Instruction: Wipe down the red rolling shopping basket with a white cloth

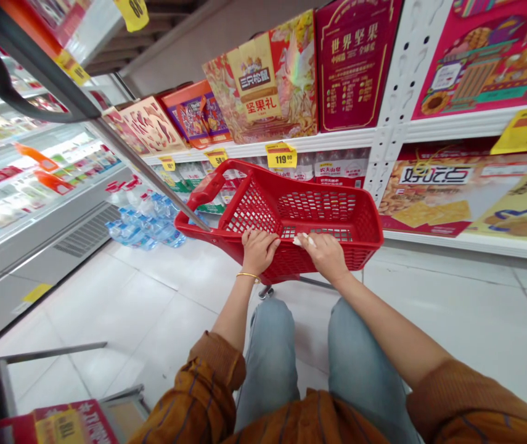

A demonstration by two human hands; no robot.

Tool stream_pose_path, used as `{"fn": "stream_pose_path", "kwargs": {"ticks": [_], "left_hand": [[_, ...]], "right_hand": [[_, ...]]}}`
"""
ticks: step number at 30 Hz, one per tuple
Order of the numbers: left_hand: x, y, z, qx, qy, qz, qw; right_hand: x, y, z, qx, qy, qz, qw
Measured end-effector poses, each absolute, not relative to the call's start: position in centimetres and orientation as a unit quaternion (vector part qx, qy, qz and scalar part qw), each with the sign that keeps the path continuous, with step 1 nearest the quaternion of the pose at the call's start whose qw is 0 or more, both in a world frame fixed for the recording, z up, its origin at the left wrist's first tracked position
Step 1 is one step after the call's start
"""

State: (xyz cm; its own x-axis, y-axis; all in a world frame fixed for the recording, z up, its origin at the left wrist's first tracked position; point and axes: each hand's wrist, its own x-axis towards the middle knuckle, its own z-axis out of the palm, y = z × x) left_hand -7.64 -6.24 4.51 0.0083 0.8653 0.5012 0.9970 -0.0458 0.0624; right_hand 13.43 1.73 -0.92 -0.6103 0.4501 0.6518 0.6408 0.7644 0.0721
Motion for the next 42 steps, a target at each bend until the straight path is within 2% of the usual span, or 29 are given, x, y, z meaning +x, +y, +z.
{"fn": "stream_pose_path", "kwargs": {"ticks": [9,14,25,33,42], "left_hand": [[-4.9,-6.5,4.5,-0.666,-0.686,-0.223,0.190],[-2.6,-6.1,2.9,-0.649,-0.704,-0.245,0.150],[-3.9,-6.4,2.5,-0.665,-0.682,-0.270,0.137],[-4.1,-6.1,2.3,-0.669,-0.672,-0.287,0.138],[-5.0,-5.7,2.2,-0.672,-0.671,-0.285,0.129]], "right_hand": [[11.8,-0.2,0.3,-0.357,-0.870,-0.155,0.302],[11.4,-1.4,0.4,-0.356,-0.864,-0.156,0.321],[12.2,-0.7,-0.1,-0.303,-0.881,-0.139,0.334],[13.4,0.1,-0.7,-0.297,-0.873,-0.187,0.337],[16.0,0.8,-1.1,-0.309,-0.875,-0.160,0.338]]}}
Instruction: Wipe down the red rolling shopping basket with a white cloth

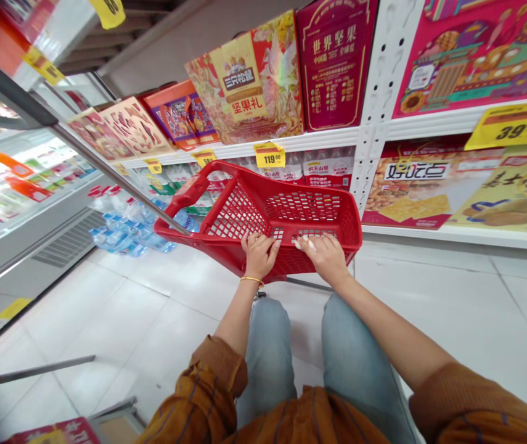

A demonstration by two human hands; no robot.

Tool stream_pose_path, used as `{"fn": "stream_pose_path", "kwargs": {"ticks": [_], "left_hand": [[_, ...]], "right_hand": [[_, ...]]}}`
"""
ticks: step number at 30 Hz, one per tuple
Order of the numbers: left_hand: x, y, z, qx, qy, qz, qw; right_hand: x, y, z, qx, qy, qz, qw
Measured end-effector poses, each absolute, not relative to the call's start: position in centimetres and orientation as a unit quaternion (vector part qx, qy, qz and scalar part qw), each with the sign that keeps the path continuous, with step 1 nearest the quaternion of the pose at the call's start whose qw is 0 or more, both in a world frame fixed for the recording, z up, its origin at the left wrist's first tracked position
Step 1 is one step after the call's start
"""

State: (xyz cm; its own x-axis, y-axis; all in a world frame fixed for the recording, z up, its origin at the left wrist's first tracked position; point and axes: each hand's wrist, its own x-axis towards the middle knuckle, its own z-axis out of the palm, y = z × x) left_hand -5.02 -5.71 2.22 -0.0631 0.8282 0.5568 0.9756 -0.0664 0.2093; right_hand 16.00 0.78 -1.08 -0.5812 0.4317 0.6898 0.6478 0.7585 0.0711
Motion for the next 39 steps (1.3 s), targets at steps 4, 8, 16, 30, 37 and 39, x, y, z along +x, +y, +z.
{"fn": "stream_pose_path", "kwargs": {"ticks": [4,8,16,30,37,39], "left_hand": [[-5.8,-5.6,2.3,-0.674,-0.670,-0.287,0.121],[-6.8,-5.8,2.9,-0.676,-0.673,-0.277,0.116],[-3.8,-7.0,3.4,-0.672,-0.679,-0.255,0.150],[-3.2,-5.9,1.1,-0.662,-0.679,-0.303,0.096],[-3.5,-5.9,1.1,-0.663,-0.679,-0.303,0.083],[-3.6,-5.9,1.1,-0.663,-0.679,-0.305,0.083]], "right_hand": [[16.9,0.8,-1.0,-0.315,-0.876,-0.162,0.327],[16.5,0.5,-1.0,-0.325,-0.874,-0.168,0.319],[14.5,-1.3,-1.1,-0.368,-0.863,-0.147,0.313],[14.9,-1.2,-1.2,-0.294,-0.875,-0.180,0.341],[15.5,-1.3,-1.6,-0.306,-0.877,-0.159,0.335],[15.9,-1.3,-1.7,-0.307,-0.875,-0.157,0.340]]}}
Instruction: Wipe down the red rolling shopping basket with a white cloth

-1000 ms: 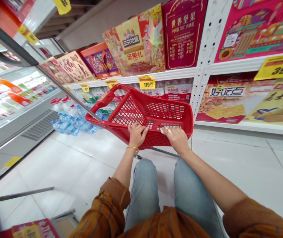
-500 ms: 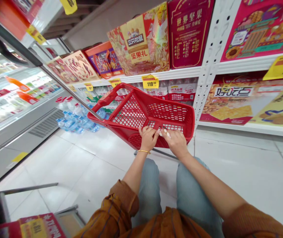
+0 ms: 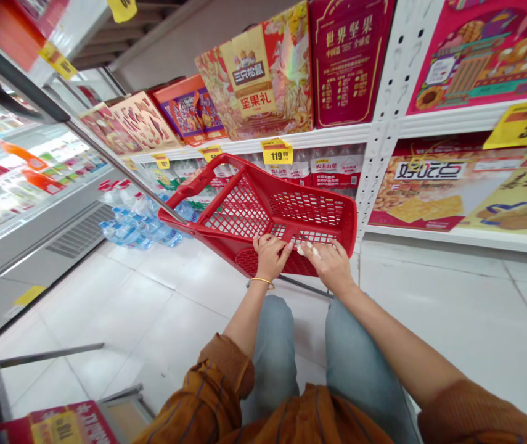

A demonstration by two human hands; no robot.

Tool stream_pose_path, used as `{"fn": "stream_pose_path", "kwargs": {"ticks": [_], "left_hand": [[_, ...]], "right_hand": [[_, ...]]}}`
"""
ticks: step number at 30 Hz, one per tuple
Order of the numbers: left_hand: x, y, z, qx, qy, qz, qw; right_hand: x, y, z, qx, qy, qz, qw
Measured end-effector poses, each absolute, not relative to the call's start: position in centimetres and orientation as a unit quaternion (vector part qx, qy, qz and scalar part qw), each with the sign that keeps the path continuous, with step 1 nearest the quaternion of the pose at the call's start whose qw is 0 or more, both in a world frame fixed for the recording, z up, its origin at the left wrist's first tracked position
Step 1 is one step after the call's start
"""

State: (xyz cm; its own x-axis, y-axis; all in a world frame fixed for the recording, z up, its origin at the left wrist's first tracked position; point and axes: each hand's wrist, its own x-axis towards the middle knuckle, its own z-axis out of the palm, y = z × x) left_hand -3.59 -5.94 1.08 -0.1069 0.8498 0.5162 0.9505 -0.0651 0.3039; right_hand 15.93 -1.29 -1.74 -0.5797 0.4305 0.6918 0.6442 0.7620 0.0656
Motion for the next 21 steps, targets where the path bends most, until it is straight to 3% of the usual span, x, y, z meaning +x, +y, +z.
{"fn": "stream_pose_path", "kwargs": {"ticks": [21], "left_hand": [[-5.3,-7.3,2.4,-0.672,-0.682,-0.276,0.081]], "right_hand": [[15.9,-4.6,-1.2,-0.382,-0.857,-0.173,0.299]]}}
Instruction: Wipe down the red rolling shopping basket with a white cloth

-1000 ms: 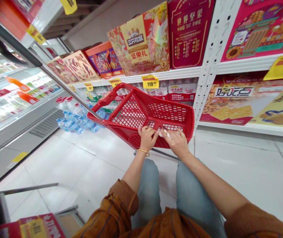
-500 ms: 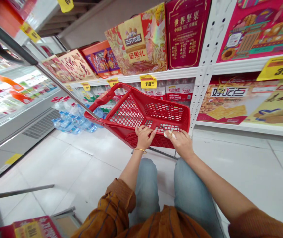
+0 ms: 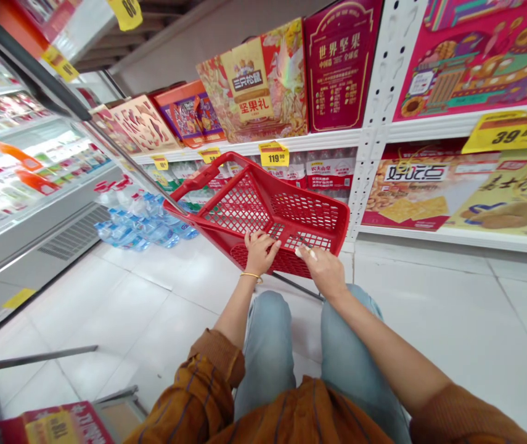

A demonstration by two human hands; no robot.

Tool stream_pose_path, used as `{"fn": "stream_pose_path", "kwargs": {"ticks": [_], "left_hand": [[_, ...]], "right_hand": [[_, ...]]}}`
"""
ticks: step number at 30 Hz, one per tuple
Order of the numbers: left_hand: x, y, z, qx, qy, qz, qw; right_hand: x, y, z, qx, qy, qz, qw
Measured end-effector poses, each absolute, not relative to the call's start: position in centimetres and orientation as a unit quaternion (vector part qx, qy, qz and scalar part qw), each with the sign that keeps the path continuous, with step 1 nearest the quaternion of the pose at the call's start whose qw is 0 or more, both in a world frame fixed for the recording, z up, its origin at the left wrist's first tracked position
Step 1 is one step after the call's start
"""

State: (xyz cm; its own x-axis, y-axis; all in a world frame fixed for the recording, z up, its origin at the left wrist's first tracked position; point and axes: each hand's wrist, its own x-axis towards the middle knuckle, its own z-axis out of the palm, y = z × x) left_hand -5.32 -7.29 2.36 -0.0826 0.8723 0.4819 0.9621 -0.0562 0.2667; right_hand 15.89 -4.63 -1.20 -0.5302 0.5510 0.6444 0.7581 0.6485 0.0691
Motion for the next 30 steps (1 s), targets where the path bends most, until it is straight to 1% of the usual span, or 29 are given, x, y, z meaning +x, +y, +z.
{"fn": "stream_pose_path", "kwargs": {"ticks": [4,9,12,16,24,30], "left_hand": [[-3.6,-8.4,2.6,-0.658,-0.691,-0.281,0.103],[-0.9,-8.7,1.3,-0.673,-0.676,-0.299,0.034],[-1.0,-8.4,0.8,-0.672,-0.677,-0.300,0.018],[-1.9,-8.1,1.0,-0.703,-0.652,-0.286,-0.006],[-1.6,-7.5,0.5,-0.702,-0.637,-0.319,0.000],[-1.8,-7.2,0.2,-0.702,-0.639,-0.314,0.013]], "right_hand": [[14.8,-5.6,-0.7,-0.378,-0.854,-0.168,0.316],[14.0,-6.0,-0.6,-0.336,-0.871,-0.165,0.317],[14.1,-5.9,-1.0,-0.309,-0.877,-0.148,0.336],[14.9,-5.3,-1.4,-0.300,-0.887,-0.127,0.329],[17.1,-4.1,-1.9,-0.277,-0.895,-0.126,0.326],[18.1,-4.1,-1.9,-0.275,-0.894,-0.138,0.326]]}}
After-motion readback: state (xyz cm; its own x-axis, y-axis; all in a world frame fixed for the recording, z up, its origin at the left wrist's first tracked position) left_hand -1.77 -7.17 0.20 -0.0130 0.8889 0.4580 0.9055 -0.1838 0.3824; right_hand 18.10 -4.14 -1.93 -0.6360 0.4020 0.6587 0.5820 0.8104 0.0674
